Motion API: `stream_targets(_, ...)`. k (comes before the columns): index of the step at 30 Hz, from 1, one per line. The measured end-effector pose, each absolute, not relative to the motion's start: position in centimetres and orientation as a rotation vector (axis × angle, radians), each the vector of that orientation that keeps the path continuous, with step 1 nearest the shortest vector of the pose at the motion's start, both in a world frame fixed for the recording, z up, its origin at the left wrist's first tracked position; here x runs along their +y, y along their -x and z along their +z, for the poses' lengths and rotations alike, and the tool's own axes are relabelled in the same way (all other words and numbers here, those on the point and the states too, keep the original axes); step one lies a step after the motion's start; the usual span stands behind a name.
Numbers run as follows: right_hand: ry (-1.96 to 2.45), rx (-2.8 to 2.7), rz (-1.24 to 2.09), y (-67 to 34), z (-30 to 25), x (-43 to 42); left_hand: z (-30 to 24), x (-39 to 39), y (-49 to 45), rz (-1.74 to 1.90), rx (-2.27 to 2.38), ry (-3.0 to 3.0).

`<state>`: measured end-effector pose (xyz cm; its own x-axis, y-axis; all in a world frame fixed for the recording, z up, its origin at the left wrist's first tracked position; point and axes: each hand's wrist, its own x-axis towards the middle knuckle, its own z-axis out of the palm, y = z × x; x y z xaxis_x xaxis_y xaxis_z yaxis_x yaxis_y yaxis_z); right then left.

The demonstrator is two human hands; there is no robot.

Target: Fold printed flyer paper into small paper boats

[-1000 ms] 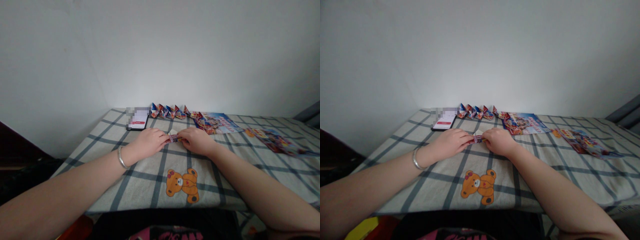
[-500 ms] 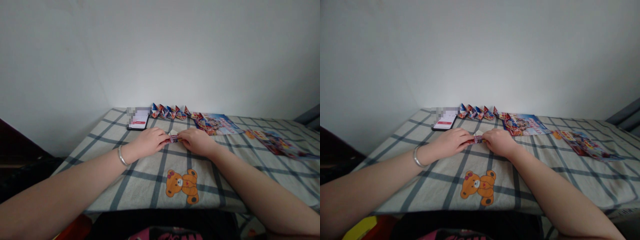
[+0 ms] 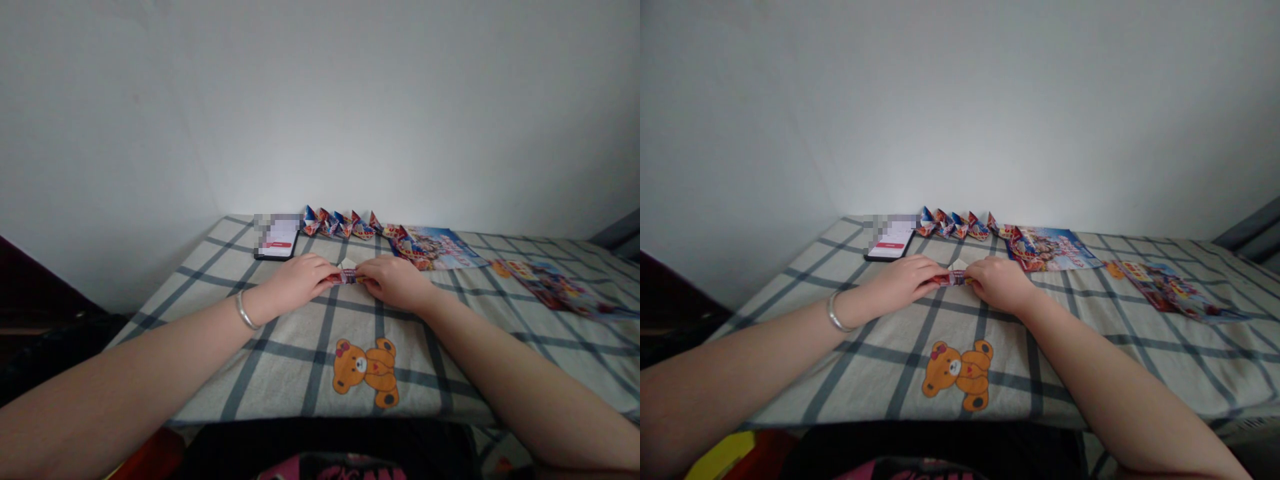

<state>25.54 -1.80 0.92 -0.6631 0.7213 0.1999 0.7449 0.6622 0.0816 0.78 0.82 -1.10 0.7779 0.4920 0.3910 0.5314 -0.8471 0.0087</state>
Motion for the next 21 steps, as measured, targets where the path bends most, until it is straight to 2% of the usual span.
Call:
stream_targets(12,1.284,-2.73,-0.496,-24.93,0.66,-2.0,-1.07,0.58,-0.92,-0.584,-0.856,2.86)
stream_targets(21,1.231,-2.633,-0.361,-24.67,0.34,-2.34,-0.88,0.49,-0.77,-0.588,-0.635,2.749)
